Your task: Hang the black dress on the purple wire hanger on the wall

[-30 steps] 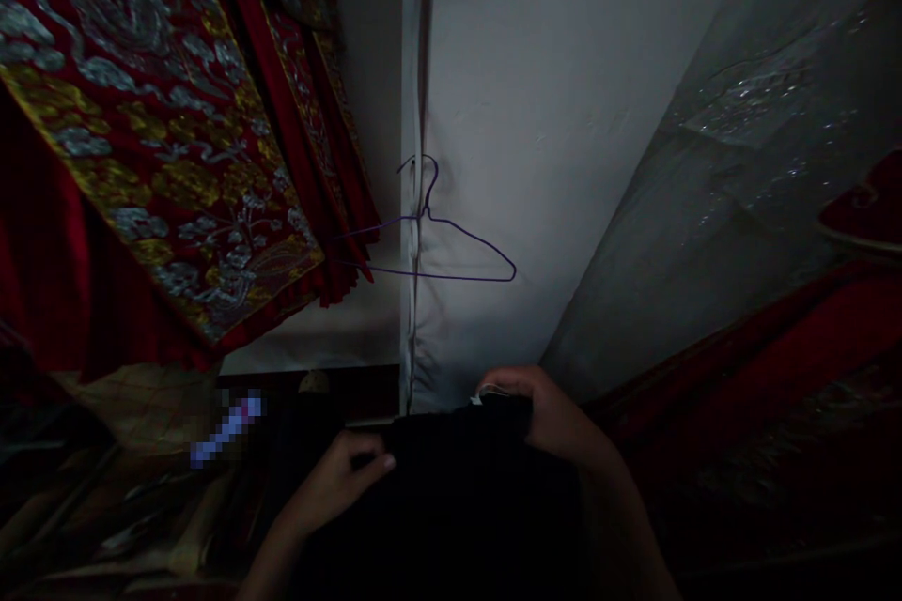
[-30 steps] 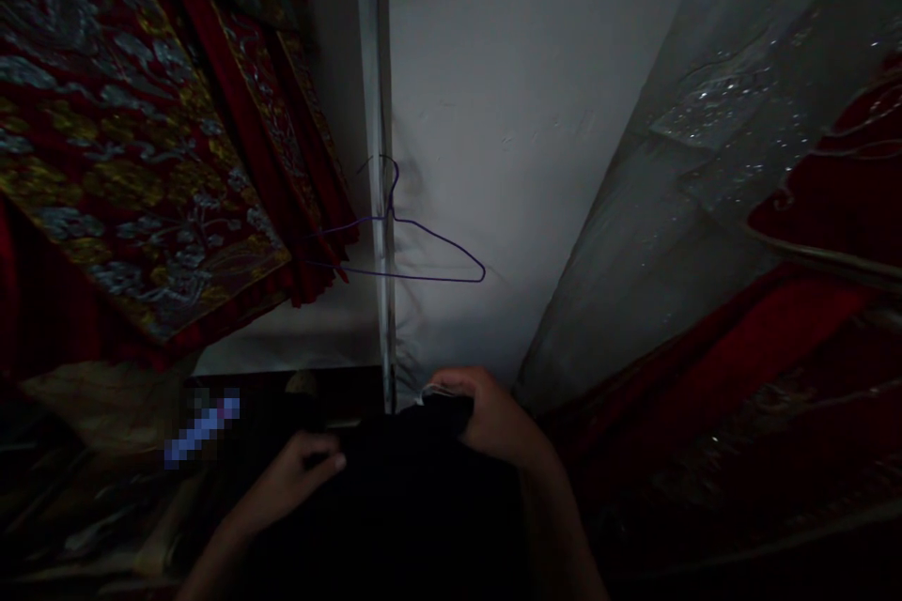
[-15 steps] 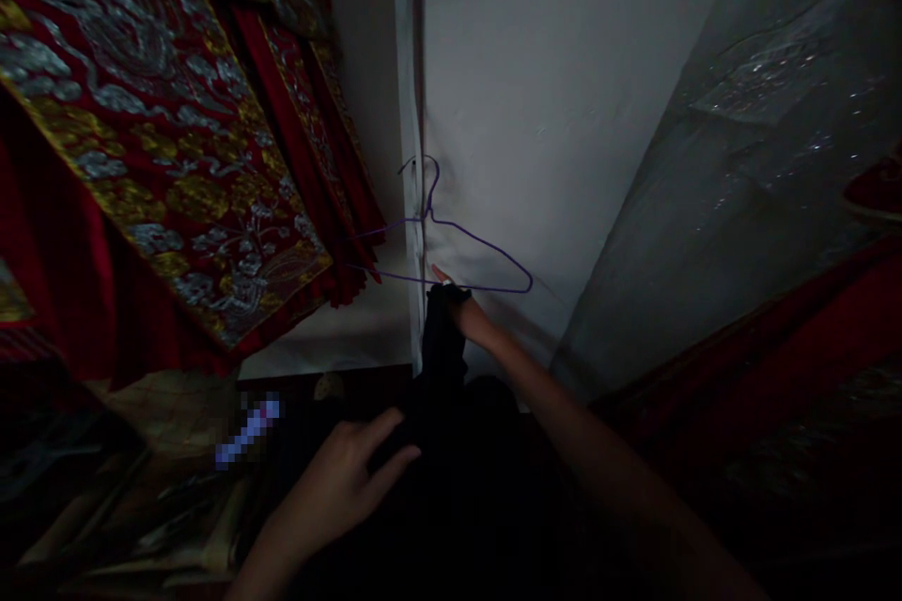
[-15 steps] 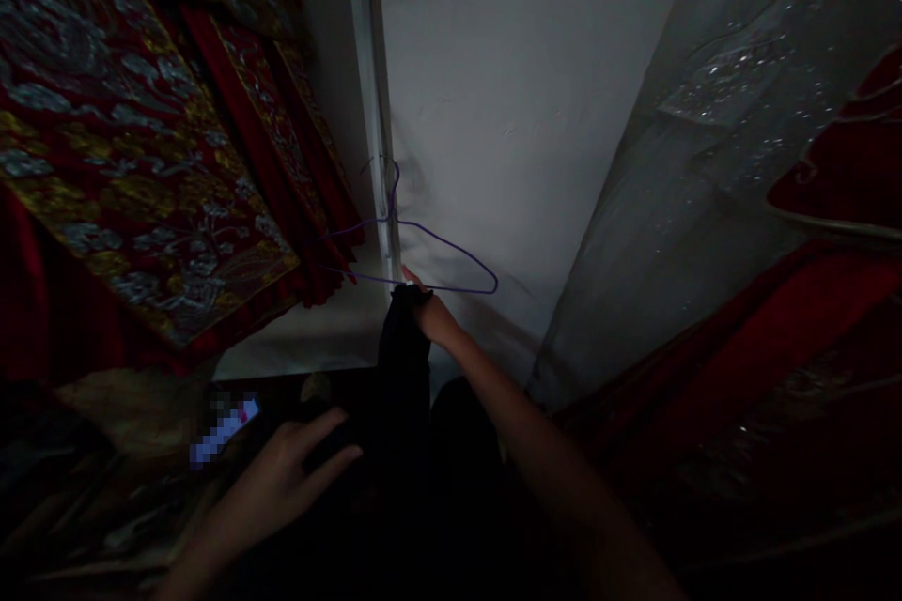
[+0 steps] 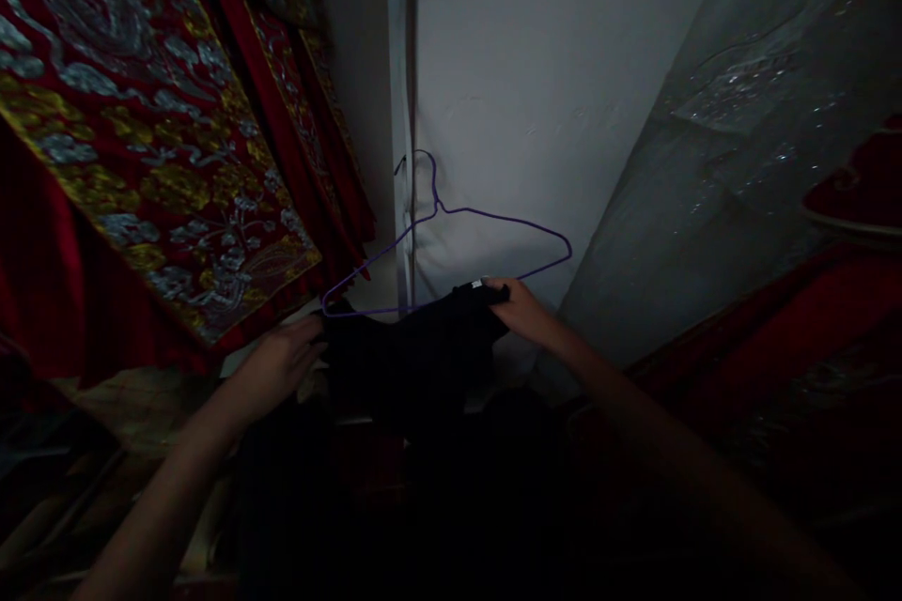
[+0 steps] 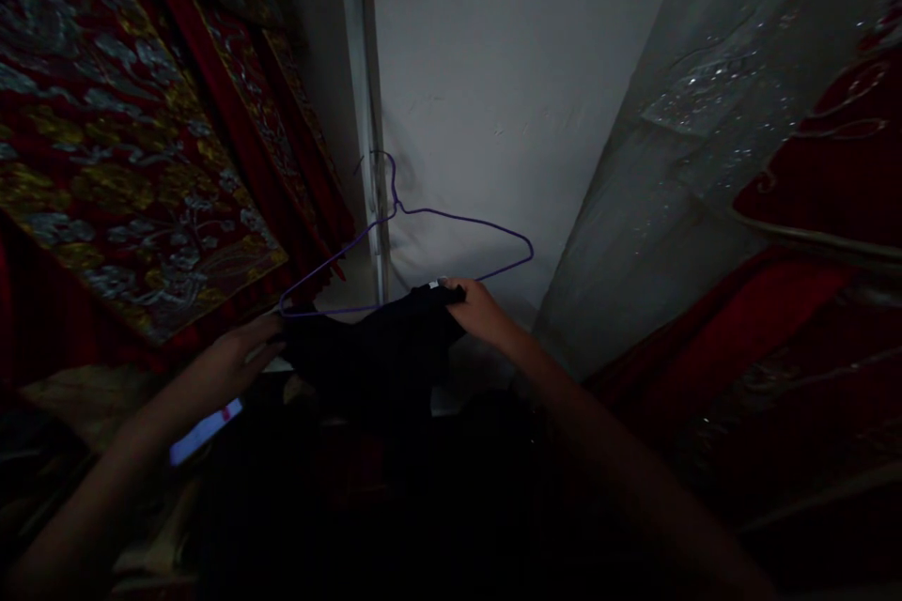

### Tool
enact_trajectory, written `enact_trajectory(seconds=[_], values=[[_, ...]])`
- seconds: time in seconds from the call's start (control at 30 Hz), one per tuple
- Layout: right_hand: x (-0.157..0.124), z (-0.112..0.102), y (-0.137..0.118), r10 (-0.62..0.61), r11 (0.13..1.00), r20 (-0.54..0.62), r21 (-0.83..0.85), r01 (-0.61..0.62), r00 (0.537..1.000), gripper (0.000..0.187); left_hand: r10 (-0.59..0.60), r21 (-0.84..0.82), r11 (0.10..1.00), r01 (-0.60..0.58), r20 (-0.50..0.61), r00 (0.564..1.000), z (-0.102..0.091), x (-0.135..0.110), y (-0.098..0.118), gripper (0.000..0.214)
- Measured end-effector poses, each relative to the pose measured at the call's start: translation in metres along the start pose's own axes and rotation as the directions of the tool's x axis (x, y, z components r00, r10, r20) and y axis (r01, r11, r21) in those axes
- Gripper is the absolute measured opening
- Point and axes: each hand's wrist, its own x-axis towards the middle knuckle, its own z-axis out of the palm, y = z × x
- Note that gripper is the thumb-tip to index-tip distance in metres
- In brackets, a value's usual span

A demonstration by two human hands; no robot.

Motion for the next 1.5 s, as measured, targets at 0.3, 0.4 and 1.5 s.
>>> enact_trajectory(seconds=[0.3, 0.4, 1.5], values=[[-0.002, -0.004, 0.009, 0.021, 0.999, -0.004, -0.041, -0.021, 1.0, 0.022, 0.08, 0.261, 0.959, -0.112, 0.132, 0.988, -0.021, 0.027, 0.034, 0.028], [-0.006, 0.01, 0.01, -0.036, 0.999, 0.015, -0.033, 0.036, 0.999, 0.017, 0.2, 0.245, 0.946, -0.214, 0.084, 0.976, -0.018, 0.04, 0.053, 0.024], [-0.005, -0.072, -0.021, 0.305, 0.933, 0.009, 0.197, -0.301, 0.952, 0.04, 0.086, 0.404, 0.914, 0.041, -0.291, 0.953, -0.014, 0.096, 0.032, 0.046]])
